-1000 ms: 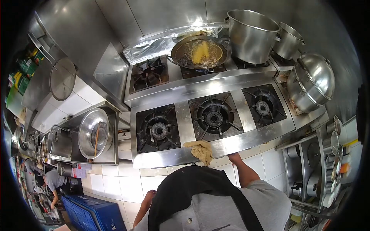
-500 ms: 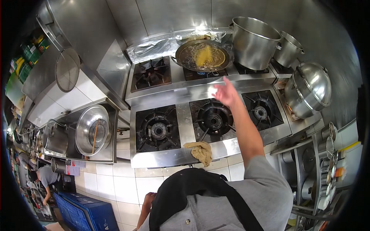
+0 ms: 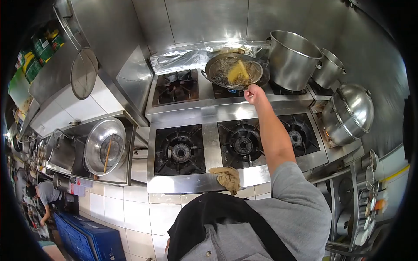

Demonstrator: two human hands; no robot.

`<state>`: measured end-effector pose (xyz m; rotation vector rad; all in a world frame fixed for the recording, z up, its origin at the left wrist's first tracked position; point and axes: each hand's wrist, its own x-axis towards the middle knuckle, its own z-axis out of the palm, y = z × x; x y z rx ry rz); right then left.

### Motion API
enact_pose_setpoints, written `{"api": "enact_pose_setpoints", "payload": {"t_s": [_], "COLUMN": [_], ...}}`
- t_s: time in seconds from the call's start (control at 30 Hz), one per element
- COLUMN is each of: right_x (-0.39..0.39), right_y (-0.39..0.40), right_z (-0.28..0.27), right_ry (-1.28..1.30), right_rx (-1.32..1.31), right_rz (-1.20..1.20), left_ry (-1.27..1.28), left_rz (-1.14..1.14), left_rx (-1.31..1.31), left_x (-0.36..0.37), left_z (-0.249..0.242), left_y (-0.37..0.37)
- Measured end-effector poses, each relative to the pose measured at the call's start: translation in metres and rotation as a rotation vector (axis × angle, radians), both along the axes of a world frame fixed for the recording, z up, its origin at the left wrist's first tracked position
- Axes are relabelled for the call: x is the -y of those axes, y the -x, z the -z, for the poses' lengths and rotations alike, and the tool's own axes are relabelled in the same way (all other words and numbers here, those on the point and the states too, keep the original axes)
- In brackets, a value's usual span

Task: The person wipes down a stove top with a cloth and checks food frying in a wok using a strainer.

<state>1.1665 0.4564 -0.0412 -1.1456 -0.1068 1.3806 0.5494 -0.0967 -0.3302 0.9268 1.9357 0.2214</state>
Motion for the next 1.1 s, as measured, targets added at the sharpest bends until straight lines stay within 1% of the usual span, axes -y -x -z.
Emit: {"api": "enact_pose_setpoints", "payload": {"t_s": [0.03,0.07,0.13,0.17,0.23,0.27,0.33,0.4,0.43,0.47,0.53,0.57,0.63,0.67,0.73,0.77,0.83,0.87,0.93,0.97,1.0,1.07,1.1], "right_x": [0.009,0.014,0.018,0.019,0.021,0.023,0.028,0.028,0.026,0.029,0.04,0.043,0.051,0.056,0.072,0.07,0.065,0.065,0.069,0.066,0.067,0.069,0.066], "right_y": [-0.005,-0.007,-0.015,-0.019,-0.026,-0.029,-0.033,-0.044,-0.049,-0.048,-0.046,-0.045,-0.04,-0.038,-0.025,-0.025,-0.027,-0.026,-0.012,-0.004,0.003,0.015,0.02], "right_z": [-0.005,-0.012,-0.014,-0.014,-0.014,-0.014,-0.016,-0.009,-0.008,-0.01,-0.014,-0.017,-0.025,-0.028,-0.041,-0.039,-0.034,-0.034,-0.046,-0.043,-0.044,-0.046,-0.04], "right_ry": [-0.013,-0.014,0.025,0.026,-0.028,-0.027,-0.04,-0.023,-0.008,-0.01,0.032,0.032,0.162,0.162,0.093,0.093,-0.045,-0.044,-0.161,-0.212,-0.209,-0.094,-0.104], "right_rx": [0.09,0.094,0.251,0.254,0.412,0.415,0.559,0.6,0.64,0.642,0.889,0.889,1.279,1.277,1.495,1.494,1.552,1.551,0.947,0.776,0.775,0.644,0.619], "right_rz": [-0.041,-0.034,-0.015,-0.009,0.052,0.055,0.097,0.092,0.085,0.084,0.04,0.037,0.031,0.029,0.172,0.17,0.211,0.207,-0.008,0.019,0.017,-0.08,-0.1], "left_ry": [-0.006,-0.013,-0.042,-0.063,-0.138,-0.202,-0.331,-0.243,-0.082,-0.085,-0.139,-0.138,-0.144,-0.134,-0.11,-0.099,-0.074,-0.067,-0.058,-0.055,-0.056,-0.063,-0.066], "left_rz": [0.005,0.008,0.023,0.032,0.055,0.09,0.217,0.399,-0.122,-0.124,-0.117,-0.119,-0.137,-0.121,-0.081,-0.075,-0.076,-0.08,-0.093,-0.099,-0.102,-0.109,-0.111], "left_rx": [0.005,0.01,0.023,0.03,0.052,0.067,0.075,-0.063,0.096,0.099,0.161,0.161,0.046,0.024,0.027,0.037,0.051,0.056,0.065,0.074,0.085,0.105,0.116], "left_x": [-0.002,-0.002,-0.008,-0.01,-0.02,-0.029,-0.05,-0.073,-0.087,-0.088,-0.087,-0.083,-0.071,-0.064,-0.045,-0.036,-0.024,-0.018,-0.011,-0.01,-0.01,-0.011,-0.013], "left_z": [0.002,0.003,0.006,0.007,0.009,0.01,0.008,-0.019,-0.066,-0.065,-0.063,-0.063,-0.054,-0.052,-0.029,-0.019,-0.007,-0.003,0.001,0.003,0.003,0.005,0.005], "left_y": [0.002,0.004,0.009,0.012,0.017,0.017,0.017,0.006,-0.029,-0.031,-0.034,-0.037,-0.037,-0.035,-0.022,-0.015,-0.005,0.0,0.006,0.007,0.008,0.009,0.009]}}
